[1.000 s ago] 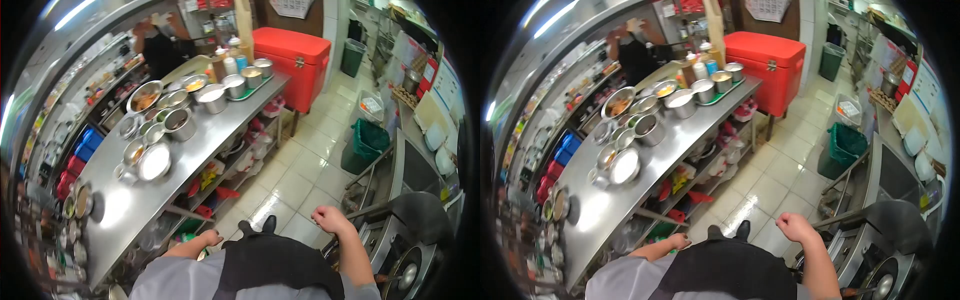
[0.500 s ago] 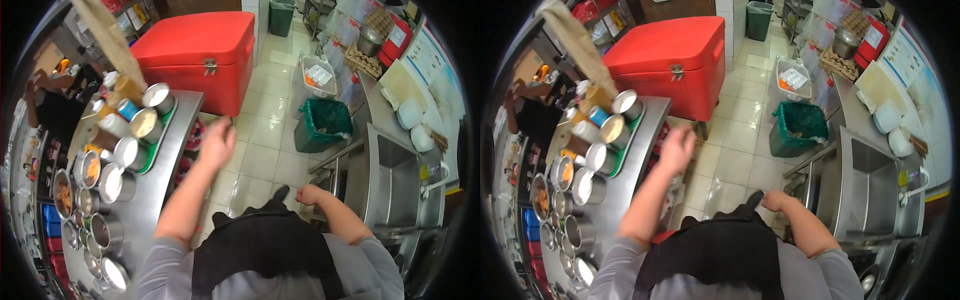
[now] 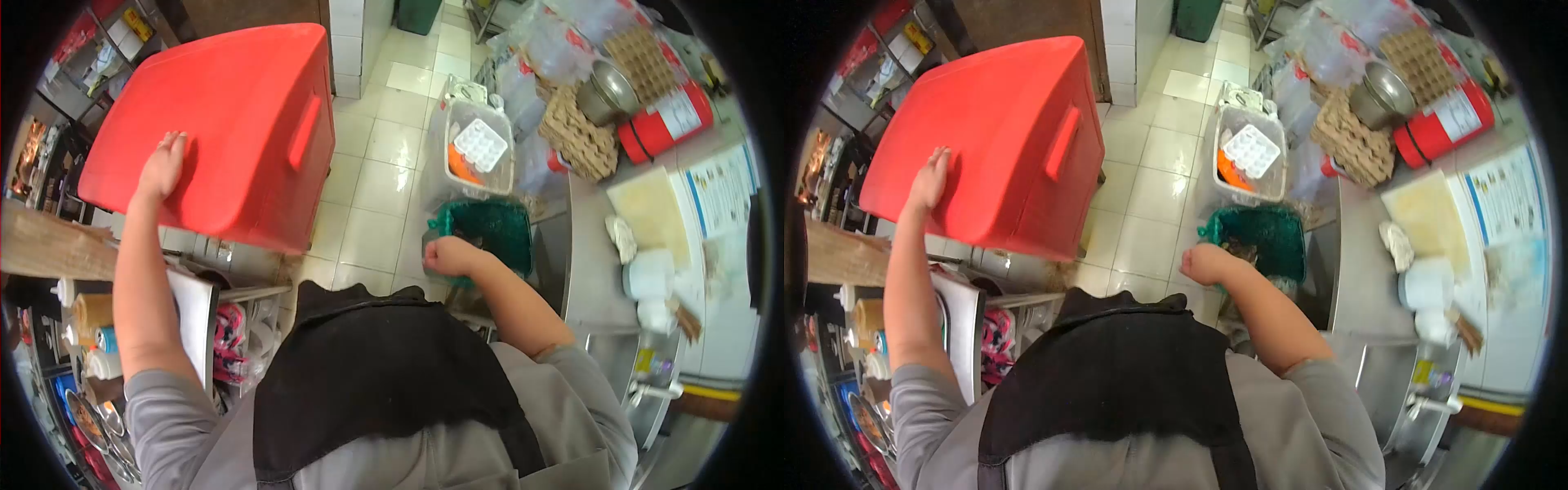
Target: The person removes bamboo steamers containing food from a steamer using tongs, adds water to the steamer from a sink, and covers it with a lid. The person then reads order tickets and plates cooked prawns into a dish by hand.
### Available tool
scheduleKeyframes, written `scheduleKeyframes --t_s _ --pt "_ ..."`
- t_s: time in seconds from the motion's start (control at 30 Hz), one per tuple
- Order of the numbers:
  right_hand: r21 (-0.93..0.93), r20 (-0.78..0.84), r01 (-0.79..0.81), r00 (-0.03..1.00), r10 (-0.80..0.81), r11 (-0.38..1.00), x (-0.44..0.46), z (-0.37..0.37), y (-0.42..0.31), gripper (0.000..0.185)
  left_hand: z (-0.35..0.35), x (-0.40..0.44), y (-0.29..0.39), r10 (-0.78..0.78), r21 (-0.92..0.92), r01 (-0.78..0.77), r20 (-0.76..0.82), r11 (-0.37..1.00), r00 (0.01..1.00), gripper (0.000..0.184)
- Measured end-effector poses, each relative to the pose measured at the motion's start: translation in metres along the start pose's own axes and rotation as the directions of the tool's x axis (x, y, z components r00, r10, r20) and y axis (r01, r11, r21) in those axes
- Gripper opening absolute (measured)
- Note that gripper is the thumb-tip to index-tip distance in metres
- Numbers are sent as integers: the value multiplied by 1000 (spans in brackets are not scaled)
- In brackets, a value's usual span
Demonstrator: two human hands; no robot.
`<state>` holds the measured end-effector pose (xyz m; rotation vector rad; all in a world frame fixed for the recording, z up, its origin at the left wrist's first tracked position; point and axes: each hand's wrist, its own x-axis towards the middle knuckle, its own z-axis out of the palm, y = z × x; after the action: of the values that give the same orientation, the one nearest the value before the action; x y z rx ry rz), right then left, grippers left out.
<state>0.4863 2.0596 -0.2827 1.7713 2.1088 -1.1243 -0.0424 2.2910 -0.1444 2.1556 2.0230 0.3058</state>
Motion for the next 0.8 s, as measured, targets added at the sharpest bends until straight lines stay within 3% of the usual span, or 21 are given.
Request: scheduleKeyframes --t_s 0.13,0.27,0.4,0.53,0.63,0.7,0.73,0.8 --pt "35 -44 18 999 -17 999 80 -85 16 30 -8 86 -22 11 -80 -8 41 997 999 69" --pt "-76 91 -52 994 59 996 152 -141 43 33 -6 158 -37 -5 -124 7 16 992 1000 67" --pt "-153 222 16 975 18 988 208 -204 52 34 -3 198 -36 -34 -134 27 -46 991 998 62" --pt "-120 259 29 966 3 992 294 -263 74 34 -9 199 -2 -109 -27 108 -72 994 991 56" --pt "-196 378 120 925 -38 973 379 -300 118 36 -13 199 28 -190 1 191 -97 982 977 53" --pt "-406 448 370 878 -171 836 434 -328 154 36 -16 202 44 -270 0 271 -111 963 957 52" --pt "-501 490 322 871 -44 803 471 -348 157 36 -10 209 46 -312 4 315 -137 949 940 51" --pt "-425 480 392 862 -165 816 511 -401 161 35 3 218 61 -389 4 400 -224 916 893 50"
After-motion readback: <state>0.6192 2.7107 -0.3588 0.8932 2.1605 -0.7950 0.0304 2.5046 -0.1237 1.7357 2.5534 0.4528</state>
